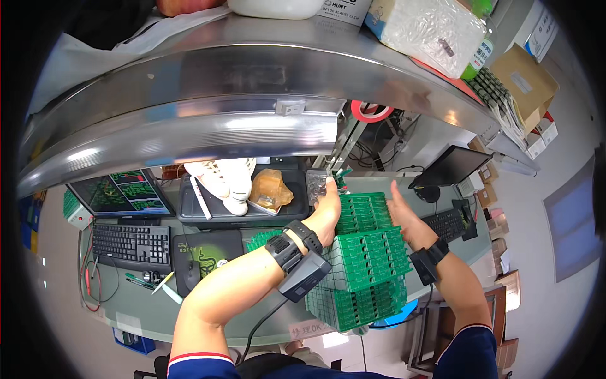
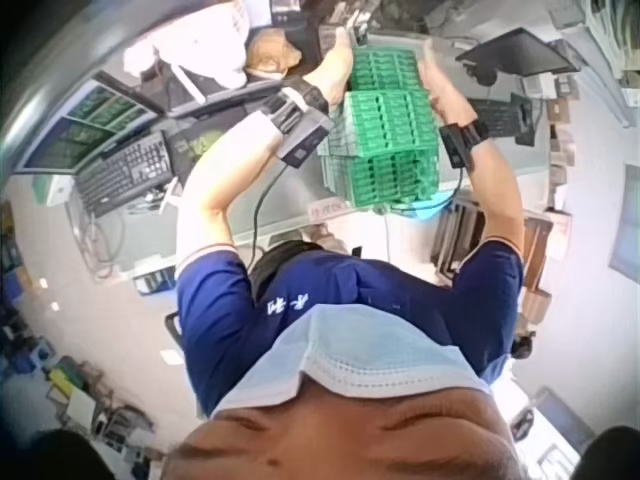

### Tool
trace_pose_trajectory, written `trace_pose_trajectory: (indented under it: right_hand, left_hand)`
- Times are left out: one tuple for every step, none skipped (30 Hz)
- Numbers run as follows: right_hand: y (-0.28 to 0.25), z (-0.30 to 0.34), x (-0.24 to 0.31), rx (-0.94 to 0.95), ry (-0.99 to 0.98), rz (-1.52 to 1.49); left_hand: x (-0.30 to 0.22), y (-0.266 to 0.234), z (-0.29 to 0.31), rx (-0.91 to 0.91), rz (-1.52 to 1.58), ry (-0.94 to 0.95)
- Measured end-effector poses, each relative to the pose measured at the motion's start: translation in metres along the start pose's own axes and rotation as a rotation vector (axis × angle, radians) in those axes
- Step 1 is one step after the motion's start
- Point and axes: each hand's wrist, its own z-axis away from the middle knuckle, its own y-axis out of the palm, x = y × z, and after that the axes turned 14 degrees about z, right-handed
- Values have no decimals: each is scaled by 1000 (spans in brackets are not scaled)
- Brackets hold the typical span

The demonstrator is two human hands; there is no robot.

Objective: The person is using probes to test or inspect green circuit boards while viewing data on a monitor, then organizes the boards.

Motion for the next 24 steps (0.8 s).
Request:
trace_pose_trajectory:
  right_hand:
    - [0, 0, -1, -6, -3, 3]
    - [-2, -1, -2, -9, 0, -3]
    - [-3, 0, -3, 0, -11, -5]
    - [-4, 0, -4, 10, -21, -8]
    - [-5, -1, -5, 20, -10, -18]
    - [-8, -1, -6, 19, -24, -2]
    - [-10, 1, -7, 18, -38, 13]
    - [-2, 15, 3, -65, -46, 91]
    - [-8, 25, -3, -188, -152, 95]
    - [-31, 33, -16, -191, -188, -24]
    - [-42, 45, -24, -201, -255, -96]
    - [-41, 64, -26, -219, -283, -79]
    - [-44, 79, -36, -213, -318, -68]
    - [-46, 88, -49, -195, -354, -58]
    - [-43, 104, -60, -233, -355, -105]
    - [-43, 118, -76, -271, -352, -156]
    - [-49, 137, -100, -293, -385, -194]
    - [-48, 163, -120, -331, -424, -225]
    - [-38, 184, -134, -323, -448, -205]
    - [-26, 205, -146, -315, -471, -184]
    - [-14, 222, -159, -314, -468, -149]
    - [0, 236, -170, -309, -464, -116]
    - [14, 247, -182, -294, -424, -86]
    - [29, 254, -191, -276, -384, -58]
  left_hand:
    - [4, -8, -14, -33, -40, 13]
    - [4, -3, -11, -35, -42, 6]
    - [4, 0, -8, -10, -27, 1]
    - [3, 3, -5, 14, -11, -4]
    - [0, 8, 4, -3, -10, -11]
    - [-4, 13, 13, 21, 65, 9]
    - [-5, 13, 20, 44, 138, 30]
    - [-7, -11, 18, 15, -8, 217]
    - [-8, -25, 24, -138, -75, 331]
    - [-9, -40, 32, -287, -147, 442]
    - [-11, -77, 41, -327, -191, 417]
    - [-8, -124, 50, -366, -231, 398]
    - [-1, -164, 59, -402, -328, 302]
    - [8, -204, 68, -448, -424, 211]
    - [21, -247, 72, -467, -618, 263]
    - [31, -277, 74, -486, -817, 307]
    - [38, -279, 74, -479, -823, 297]
    - [45, -273, 67, -373, -1274, 496]
    - [49, -266, 63, -249, -1719, 703]
    - [54, -255, 55, -187, -1774, 699]
    - [57, -242, 45, -113, -1851, 680]
    - [59, -231, 36, -40, -1929, 658]
    - [59, -227, 28, -25, -1933, 658]
    - [60, -228, 17, 39, -2075, 682]
